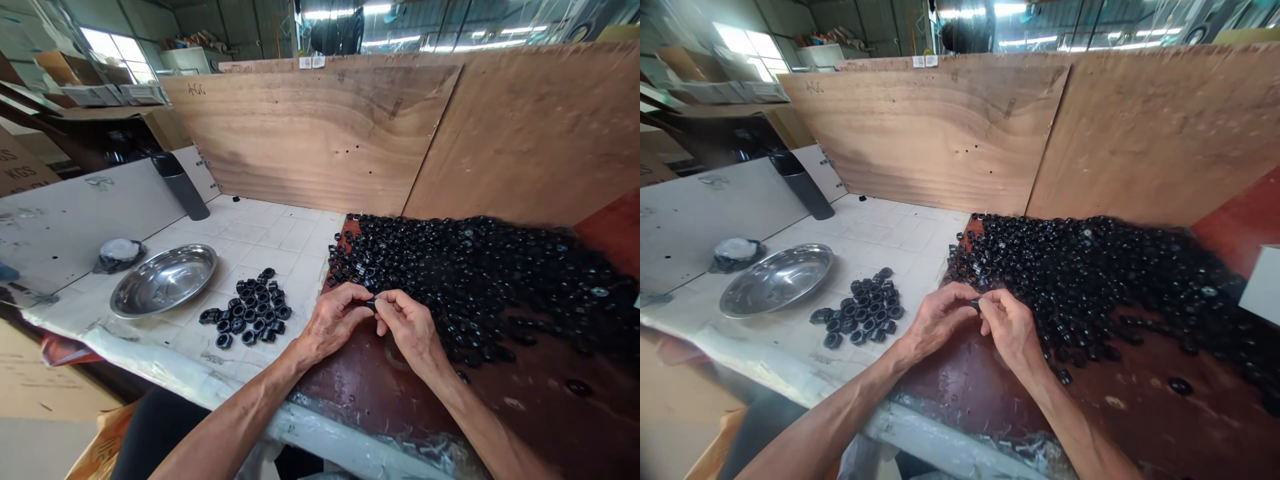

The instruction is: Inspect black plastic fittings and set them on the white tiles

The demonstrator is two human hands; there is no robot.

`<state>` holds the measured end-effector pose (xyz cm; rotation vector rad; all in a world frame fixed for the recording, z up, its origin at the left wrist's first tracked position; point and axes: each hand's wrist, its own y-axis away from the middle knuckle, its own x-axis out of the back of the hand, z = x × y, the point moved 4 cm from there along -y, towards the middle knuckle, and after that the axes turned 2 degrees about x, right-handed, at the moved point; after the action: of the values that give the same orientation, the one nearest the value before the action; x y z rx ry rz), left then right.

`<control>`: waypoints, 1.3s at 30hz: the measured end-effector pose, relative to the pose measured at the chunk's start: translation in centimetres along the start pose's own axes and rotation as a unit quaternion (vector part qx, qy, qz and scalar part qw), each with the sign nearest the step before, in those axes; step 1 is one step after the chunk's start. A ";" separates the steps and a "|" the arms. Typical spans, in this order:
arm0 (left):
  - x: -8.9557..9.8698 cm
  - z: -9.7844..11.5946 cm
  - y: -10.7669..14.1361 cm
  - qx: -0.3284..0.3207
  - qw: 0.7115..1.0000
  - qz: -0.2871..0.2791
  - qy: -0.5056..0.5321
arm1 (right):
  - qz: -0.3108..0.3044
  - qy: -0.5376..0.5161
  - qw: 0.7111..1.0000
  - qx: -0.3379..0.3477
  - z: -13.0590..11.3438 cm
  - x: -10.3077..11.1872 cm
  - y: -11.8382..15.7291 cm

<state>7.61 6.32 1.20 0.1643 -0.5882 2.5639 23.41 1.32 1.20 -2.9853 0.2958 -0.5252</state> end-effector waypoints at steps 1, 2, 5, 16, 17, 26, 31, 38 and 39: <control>-0.1 0.1 0.1 -0.036 0.998 -0.006 -0.042 | -0.004 -0.037 0.999 -0.030 0.1 -0.2 0.0; -0.3 0.1 0.2 -0.069 0.994 -0.015 -0.081 | -0.012 -0.072 0.996 -0.056 0.3 -0.4 0.1; -1.1 0.1 0.7 -0.134 0.975 -0.046 -0.172 | -0.049 -0.132 0.985 -0.099 0.6 -0.8 0.0; 7.2 1.9 3.0 0.011 0.793 -0.002 -0.609 | -0.155 0.359 0.920 0.035 0.2 0.9 0.0; 7.8 1.9 3.0 0.014 0.773 -0.001 -0.634 | -0.167 0.384 0.907 0.040 0.2 0.5 0.3; -2.1 -1.6 -1.0 0.051 0.923 -0.047 -0.378 | -0.170 0.379 0.908 0.056 0.7 0.2 0.5; -3.1 -3.4 -1.5 0.064 0.931 -0.046 -0.356 | -0.136 0.342 0.929 0.041 0.8 0.8 -0.4; -1.2 -1.7 0.3 0.034 0.975 0.025 -0.216 | -0.104 0.165 0.977 0.086 -0.2 1.0 -0.8; -1.1 -1.4 0.5 0.029 0.982 0.033 -0.185 | -0.096 0.135 0.983 0.084 -0.3 1.0 -0.8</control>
<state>8.28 6.08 -0.52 0.6637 -0.6619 2.6324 24.37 1.88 1.86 -2.7909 -0.0195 -0.9278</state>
